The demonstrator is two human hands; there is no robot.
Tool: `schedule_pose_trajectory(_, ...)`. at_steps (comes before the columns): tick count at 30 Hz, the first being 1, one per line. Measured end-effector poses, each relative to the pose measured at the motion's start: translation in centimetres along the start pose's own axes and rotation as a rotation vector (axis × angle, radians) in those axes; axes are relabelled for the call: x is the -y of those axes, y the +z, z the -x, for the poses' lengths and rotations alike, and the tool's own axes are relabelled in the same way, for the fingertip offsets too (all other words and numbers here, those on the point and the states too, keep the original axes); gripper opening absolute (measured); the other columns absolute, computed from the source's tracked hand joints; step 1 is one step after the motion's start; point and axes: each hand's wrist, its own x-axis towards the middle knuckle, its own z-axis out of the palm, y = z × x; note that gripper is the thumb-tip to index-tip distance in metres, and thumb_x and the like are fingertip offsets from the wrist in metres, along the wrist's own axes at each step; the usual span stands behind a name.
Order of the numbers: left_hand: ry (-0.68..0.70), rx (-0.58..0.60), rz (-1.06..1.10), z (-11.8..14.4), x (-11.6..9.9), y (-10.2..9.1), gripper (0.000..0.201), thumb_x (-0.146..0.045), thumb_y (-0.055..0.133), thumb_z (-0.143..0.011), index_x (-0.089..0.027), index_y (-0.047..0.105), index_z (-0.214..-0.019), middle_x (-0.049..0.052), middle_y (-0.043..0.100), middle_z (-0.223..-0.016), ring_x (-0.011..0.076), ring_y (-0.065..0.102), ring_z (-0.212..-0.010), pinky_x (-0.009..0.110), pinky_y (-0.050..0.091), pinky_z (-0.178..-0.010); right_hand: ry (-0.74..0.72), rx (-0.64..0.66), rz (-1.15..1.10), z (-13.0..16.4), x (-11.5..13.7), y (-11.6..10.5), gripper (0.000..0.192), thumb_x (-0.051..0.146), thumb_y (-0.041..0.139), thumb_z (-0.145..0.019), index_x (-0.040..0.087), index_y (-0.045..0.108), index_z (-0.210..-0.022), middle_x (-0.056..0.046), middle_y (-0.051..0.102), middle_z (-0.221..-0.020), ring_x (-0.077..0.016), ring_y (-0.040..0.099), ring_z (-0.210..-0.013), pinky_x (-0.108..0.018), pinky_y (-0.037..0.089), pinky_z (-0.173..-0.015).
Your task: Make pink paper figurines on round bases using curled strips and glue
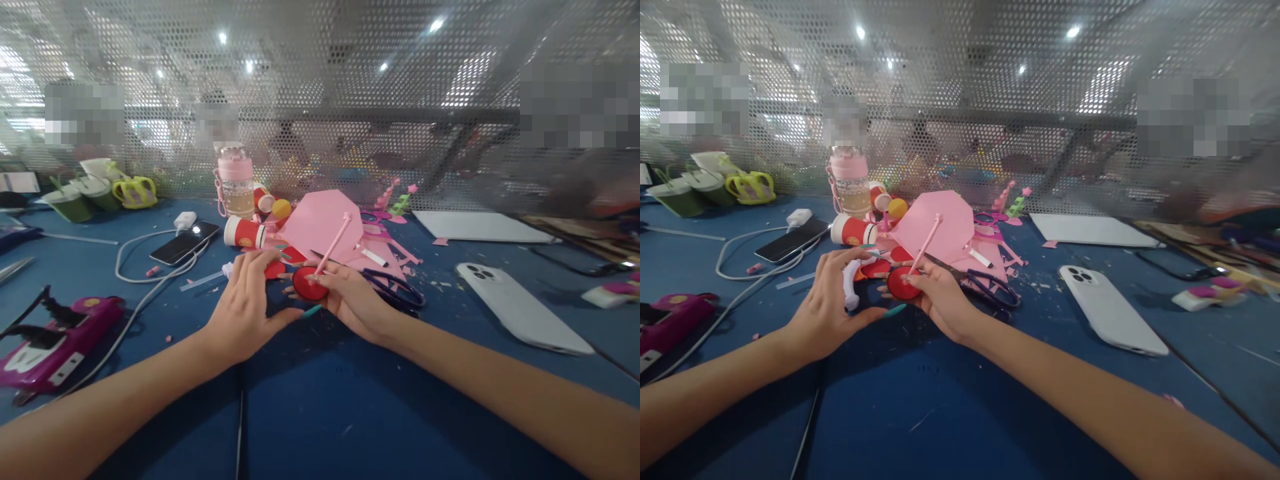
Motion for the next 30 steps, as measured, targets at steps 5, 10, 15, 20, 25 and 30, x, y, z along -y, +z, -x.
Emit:
schedule_pose_trajectory(5,-0.196,0.186,0.486,-0.3,-0.2,0.1,0.05,-0.032,0.053,-0.078,-0.019,0.035,-0.123,0.013,0.046,-0.126,0.0247,0.041,-0.119,0.042,0.037,-0.096,0.142,0.107,0.076,0.7,-0.3,0.4,0.02,0.013,0.06,-0.066,0.017,0.056,-0.085,-0.003,0.068,-0.076,-0.0153,0.065,-0.067,-0.031,0.053,-0.065)
schedule_pose_trajectory(10,-0.498,0.231,0.936,-0.8,-0.3,0.5,0.056,-0.026,0.055,-0.076,-0.016,0.03,-0.126,0.013,0.058,-0.112,0.0205,0.055,-0.103,0.032,0.048,-0.081,0.245,0.174,0.043,1.3,-0.9,0.7,0.017,0.01,0.06,-0.067,0.017,0.054,-0.082,-0.002,0.067,-0.075,-0.0163,0.066,-0.068,-0.034,0.054,-0.066)
schedule_pose_trajectory(15,-0.543,0.168,0.914,-1.0,-0.5,0.6,0.053,-0.021,0.062,-0.07,-0.012,0.041,-0.118,0.007,0.066,-0.087,0.0169,0.061,-0.084,0.03,0.048,-0.075,0.265,0.23,-0.024,1.4,-0.9,0.8,0.023,0.006,0.056,-0.069,0.017,0.057,-0.089,-0.003,0.067,-0.078,-0.0165,0.066,-0.076,-0.038,0.053,-0.074)
schedule_pose_trajectory(20,-0.397,0.153,0.782,-0.8,-0.4,0.7,0.056,-0.02,0.067,-0.065,-0.016,0.046,-0.117,0.007,0.063,-0.101,0.0183,0.056,-0.099,0.037,0.039,-0.093,0.289,0.182,0.013,1.4,-0.7,1.1,0.018,0.011,0.059,-0.069,0.015,0.059,-0.086,-0.004,0.067,-0.079,-0.0171,0.065,-0.077,-0.04,0.051,-0.078)
schedule_pose_trajectory(25,-0.361,0.209,0.784,-0.8,-0.5,0.8,0.024,-0.018,0.061,-0.071,-0.015,0.062,-0.095,0.004,0.067,-0.081,0.0148,0.061,-0.081,0.03,0.047,-0.082,0.236,0.238,0.007,1.6,-0.9,1.1,0.017,0.009,0.056,-0.066,0.018,0.06,-0.08,-0.001,0.067,-0.079,-0.0148,0.065,-0.075,-0.039,0.049,-0.08)
schedule_pose_trajectory(30,-0.425,0.112,0.821,-0.9,0.2,0.9,0.008,-0.015,0.062,-0.068,-0.014,0.065,-0.075,0.002,0.067,-0.076,0.0127,0.062,-0.071,0.025,0.051,-0.069,0.225,0.289,-0.064,1.6,-1.1,0.5,0.023,0.011,0.047,-0.063,0.016,0.059,-0.081,-0.003,0.068,-0.073,-0.0191,0.066,-0.076,-0.043,0.044,-0.086)
